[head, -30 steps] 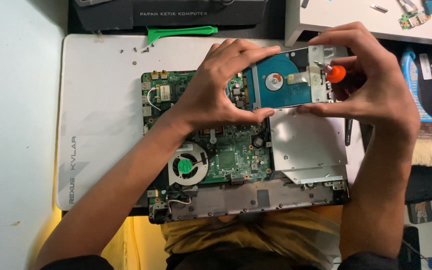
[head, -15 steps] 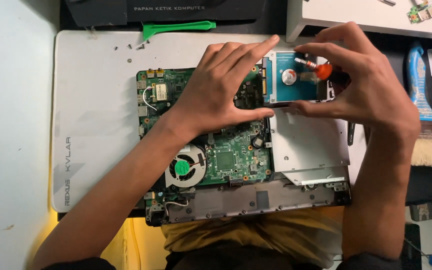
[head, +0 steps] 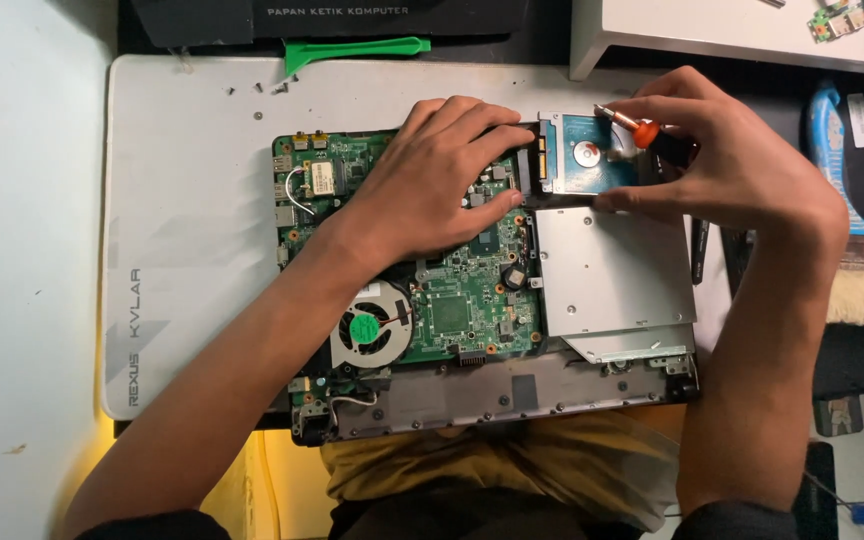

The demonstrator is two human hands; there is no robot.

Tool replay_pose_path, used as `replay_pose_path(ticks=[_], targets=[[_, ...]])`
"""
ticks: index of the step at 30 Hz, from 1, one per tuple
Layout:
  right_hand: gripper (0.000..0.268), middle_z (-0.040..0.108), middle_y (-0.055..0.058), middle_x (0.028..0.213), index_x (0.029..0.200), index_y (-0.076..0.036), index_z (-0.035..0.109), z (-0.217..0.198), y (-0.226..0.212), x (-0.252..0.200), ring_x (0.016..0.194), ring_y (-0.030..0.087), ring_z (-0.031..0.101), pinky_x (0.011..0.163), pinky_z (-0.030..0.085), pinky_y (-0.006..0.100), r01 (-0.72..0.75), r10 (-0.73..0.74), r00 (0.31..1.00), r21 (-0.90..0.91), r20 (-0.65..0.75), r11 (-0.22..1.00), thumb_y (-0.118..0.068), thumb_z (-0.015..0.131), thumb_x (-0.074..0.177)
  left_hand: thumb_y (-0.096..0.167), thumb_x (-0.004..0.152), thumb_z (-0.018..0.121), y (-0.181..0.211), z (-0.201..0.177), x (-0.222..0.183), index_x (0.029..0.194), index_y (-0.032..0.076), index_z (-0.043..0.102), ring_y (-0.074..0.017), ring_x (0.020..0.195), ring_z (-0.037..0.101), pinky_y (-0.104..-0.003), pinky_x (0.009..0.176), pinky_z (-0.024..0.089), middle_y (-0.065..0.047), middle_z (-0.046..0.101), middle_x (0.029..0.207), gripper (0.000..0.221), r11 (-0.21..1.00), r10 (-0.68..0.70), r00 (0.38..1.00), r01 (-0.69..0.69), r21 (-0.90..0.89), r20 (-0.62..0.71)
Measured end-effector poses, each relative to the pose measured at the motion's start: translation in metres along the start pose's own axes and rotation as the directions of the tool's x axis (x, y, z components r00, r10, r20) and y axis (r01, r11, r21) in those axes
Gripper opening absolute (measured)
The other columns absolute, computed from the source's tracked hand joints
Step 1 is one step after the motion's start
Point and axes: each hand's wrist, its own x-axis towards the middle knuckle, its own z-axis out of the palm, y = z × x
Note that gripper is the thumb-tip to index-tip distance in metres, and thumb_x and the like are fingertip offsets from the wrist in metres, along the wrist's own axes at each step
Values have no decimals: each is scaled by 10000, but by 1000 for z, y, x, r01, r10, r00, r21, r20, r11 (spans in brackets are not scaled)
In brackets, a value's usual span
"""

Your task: Reinstalling a hard drive into a laptop and cleaning the internal components with a brush.

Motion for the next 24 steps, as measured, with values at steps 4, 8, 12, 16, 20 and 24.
replay_pose_path(ticks=[4, 8, 12, 16, 20, 24], targets=[[959, 559, 67, 1535, 1654, -93, 708, -1, 1, 3, 1203, 253, 620, 920, 529, 404, -8, 8, 1000, 17, 13, 1000, -340, 1019, 781, 437, 1126, 834, -1, 1, 1, 1606, 115, 710, -338, 1480, 606, -565, 1219, 466, -133, 700, 1606, 591, 1000, 1, 1000, -1, 1, 16], [878, 563, 94, 1537, 1619, -24, 704, 5, 5, 7, 1175, 289, 628, 861, 553, 446, 14, -14, 1000, 6, 8, 1000, -346, 987, 853, 424, 1127, 843, -2, 2, 0, 1589, 107, 719, -344, 1466, 616, -562, 1198, 477, -138, 704, 1587, 574, 1000, 17, 1000, -17, -6, 2], [885, 559, 133, 1503, 1588, 5, 727, 8, 3, 8, 1255, 278, 612, 920, 506, 436, 41, -41, 999, 6, -30, 999, -512, 911, 893, 423, 1133, 833, -3, 3, 0, 1586, 103, 719, -338, 1472, 618, -569, 1207, 476, -134, 704, 1584, 566, 1000, 13, 1000, -13, -18, 1], [852, 540, 155, 1469, 1604, -14, 727, 10, 11, 6, 1301, 306, 590, 988, 511, 455, 58, -58, 994, -5, -89, 998, -520, 893, 938, 430, 1117, 845, -1, 4, 1, 1593, 113, 709, -334, 1475, 620, -574, 1219, 476, -137, 705, 1596, 588, 1000, -6, 1000, 6, -13, 19], [577, 726, 140, 1203, 1458, -89, 821, 8, 4, 2, 919, 307, 673, 786, 500, 472, -23, 2, 981, -109, -192, 994, -502, 916, 1067, 459, 1126, 837, -2, 4, -1, 1625, 87, 664, -323, 1482, 612, -544, 1232, 464, -132, 695, 1607, 646, 1000, -7, 1000, 7, 14, 15], [454, 822, 163, 1013, 1367, -82, 845, 11, 2, -1, 914, 302, 758, 738, 548, 488, -91, 64, 972, -114, -227, 989, -441, 952, 1110, 480, 1147, 801, -1, 5, -1, 1652, 74, 630, -330, 1497, 596, -549, 1250, 443, -142, 675, 1634, 671, 999, -19, 999, 17, 38, 34]])
